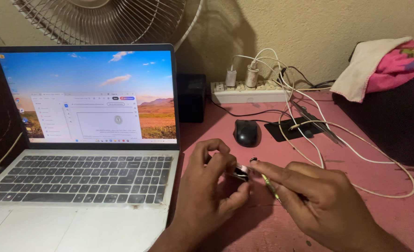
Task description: The person uses a small screwdriver to remove screws from the bottom edge of a white smartphone, then pries and lifts the back cover to expose the internal battery and components. The device remains open with the back cover partially detached by the end.
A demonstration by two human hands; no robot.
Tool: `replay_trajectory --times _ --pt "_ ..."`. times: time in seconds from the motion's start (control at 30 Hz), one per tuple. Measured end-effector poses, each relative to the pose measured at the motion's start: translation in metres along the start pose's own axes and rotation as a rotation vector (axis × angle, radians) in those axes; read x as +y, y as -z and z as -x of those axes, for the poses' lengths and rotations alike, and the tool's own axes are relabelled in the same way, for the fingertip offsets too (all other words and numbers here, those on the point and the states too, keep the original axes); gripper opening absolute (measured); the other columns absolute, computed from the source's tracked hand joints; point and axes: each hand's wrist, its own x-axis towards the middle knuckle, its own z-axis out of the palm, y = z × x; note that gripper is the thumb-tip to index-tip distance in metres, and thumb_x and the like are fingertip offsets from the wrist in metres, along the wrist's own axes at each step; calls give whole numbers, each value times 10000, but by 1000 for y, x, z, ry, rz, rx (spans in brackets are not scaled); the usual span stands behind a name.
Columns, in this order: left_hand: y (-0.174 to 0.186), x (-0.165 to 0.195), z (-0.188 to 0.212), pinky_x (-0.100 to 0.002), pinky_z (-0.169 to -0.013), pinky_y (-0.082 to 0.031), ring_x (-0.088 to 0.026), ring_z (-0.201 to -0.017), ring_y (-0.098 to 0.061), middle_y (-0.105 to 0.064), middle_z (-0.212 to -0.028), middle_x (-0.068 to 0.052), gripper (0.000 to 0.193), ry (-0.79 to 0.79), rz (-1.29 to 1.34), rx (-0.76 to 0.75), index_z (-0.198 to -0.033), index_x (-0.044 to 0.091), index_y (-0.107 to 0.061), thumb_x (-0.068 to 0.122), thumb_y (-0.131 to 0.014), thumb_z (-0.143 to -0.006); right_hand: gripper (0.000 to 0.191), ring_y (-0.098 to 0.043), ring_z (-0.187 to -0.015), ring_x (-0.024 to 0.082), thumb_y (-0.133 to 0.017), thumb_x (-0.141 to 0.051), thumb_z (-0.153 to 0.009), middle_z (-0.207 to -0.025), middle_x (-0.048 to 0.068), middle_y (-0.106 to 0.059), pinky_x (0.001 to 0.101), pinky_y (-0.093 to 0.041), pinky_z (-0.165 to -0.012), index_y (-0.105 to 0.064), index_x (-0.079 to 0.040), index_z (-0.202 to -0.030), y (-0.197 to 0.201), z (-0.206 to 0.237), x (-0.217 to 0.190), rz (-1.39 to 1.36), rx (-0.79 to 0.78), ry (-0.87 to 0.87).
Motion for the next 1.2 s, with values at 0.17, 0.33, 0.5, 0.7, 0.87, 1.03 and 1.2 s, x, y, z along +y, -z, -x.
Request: replay_trajectory --times 0.17,0.33,0.5,0.7,0.87,1.03,1.2 --pt "-2 1 0 -341 -810 -559 -235 -985 -640 -562 -1227 -141 462 -10 22 77 -1110 76 -626 132 -844 -707 546 -586 -621 89 -693 -79 -885 -694 -14 -610 280 -516 -543 -709 -255 -1401 -6 1 0 -106 -4 49" --pt "-1 3 -1 -355 -839 -559 -253 -1064 -652 -582 -1239 -138 443 -43 -38 121 -1094 101 -646 142 -852 -704 564 -584 -625 103 -692 -71 -889 -693 -4 -593 282 -521 -556 -679 -272 -1416 -5 0 -1 -91 -41 28" --pt "2 5 -4 -364 -773 -562 -247 -1005 -667 -613 -1229 -136 377 0 -90 105 -1031 110 -640 147 -830 -707 584 -588 -495 130 -699 -34 -792 -640 49 -566 318 -506 -481 -674 -241 -1338 -10 -1 -5 -61 3 72" --pt "5 10 -7 -366 -754 -551 -265 -1010 -651 -651 -1231 -99 370 -30 -118 104 -1017 101 -625 151 -807 -700 641 -625 -546 144 -705 -81 -849 -717 8 -616 340 -519 -520 -654 -357 -1425 -9 1 -6 170 10 103" --pt "5 14 -7 -394 -781 -539 -288 -1009 -629 -653 -1241 -82 393 -19 -169 97 -1038 106 -620 190 -810 -705 632 -645 -553 170 -703 -98 -832 -721 -7 -640 358 -531 -523 -619 -398 -1381 -7 4 -10 227 -20 58" --pt "3 18 -8 -412 -825 -529 -312 -1031 -611 -641 -1268 -106 401 -14 -167 103 -1066 105 -627 201 -802 -718 655 -653 -570 175 -710 -119 -831 -721 0 -636 364 -548 -557 -621 -425 -1404 -8 6 -13 287 -74 -22" --pt "10 21 -11 -428 -858 -521 -325 -1064 -609 -643 -1300 -113 370 16 -159 60 -1076 99 -641 204 -769 -744 625 -672 -569 146 -684 -113 -868 -735 -10 -663 351 -570 -586 -590 -421 -1404 -12 4 -10 187 -128 -91"
